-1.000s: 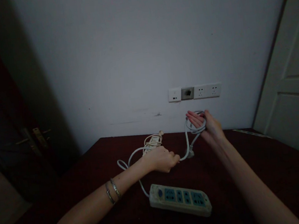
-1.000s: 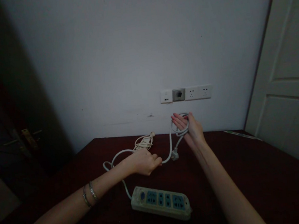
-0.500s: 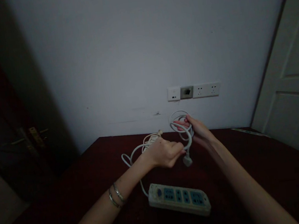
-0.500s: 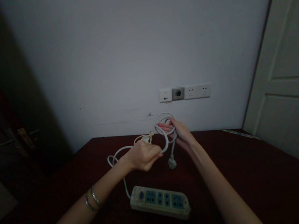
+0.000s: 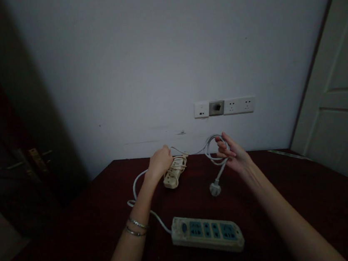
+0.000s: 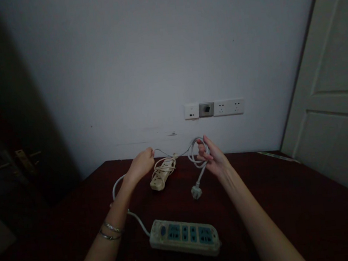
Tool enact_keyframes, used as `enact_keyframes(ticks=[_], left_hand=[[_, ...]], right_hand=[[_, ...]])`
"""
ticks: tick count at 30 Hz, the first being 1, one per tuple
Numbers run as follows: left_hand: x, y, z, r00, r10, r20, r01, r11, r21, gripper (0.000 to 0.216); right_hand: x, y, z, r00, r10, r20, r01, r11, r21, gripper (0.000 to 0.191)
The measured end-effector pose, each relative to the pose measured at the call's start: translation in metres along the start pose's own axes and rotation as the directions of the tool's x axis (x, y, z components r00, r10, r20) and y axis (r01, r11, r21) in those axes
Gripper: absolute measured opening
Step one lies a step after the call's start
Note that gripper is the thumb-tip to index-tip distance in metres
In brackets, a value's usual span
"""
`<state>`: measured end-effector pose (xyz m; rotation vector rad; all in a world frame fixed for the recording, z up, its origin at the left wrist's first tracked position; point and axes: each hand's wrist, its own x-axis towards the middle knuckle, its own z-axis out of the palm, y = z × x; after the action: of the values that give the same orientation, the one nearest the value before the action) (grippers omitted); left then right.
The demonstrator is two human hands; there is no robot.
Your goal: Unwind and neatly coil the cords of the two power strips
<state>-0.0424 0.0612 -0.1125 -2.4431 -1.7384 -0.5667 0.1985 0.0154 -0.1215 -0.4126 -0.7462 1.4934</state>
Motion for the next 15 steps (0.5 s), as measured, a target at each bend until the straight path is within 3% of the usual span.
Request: enact_keyframes(ticks=[3,8,15], left_hand=[[-0.002,-0.001,0.009,0.983,0.050,0.176,-0.072,0.990,0.121,0.033],[-0.012,0.017,0.021,0.903,0.192,0.385,-0.247,0.964,0.098,0.026],[-0.034,0.052,0.012,0.689,0.487,0.537,-0.552,0.833,-0.048,0.024]], right_hand=[[-0.002,0.001,0.005,0.997,0.072,0.002,-0.072,0.997,0.023,0.024],[-0.003,0.000,0.008,0.989,0.144,-0.021,-0.144,0.989,-0.042,0.022],[-0.005,0.015,0.018,0.998,0.057,-0.005,-0.056,0.948,-0.314,0.023]])
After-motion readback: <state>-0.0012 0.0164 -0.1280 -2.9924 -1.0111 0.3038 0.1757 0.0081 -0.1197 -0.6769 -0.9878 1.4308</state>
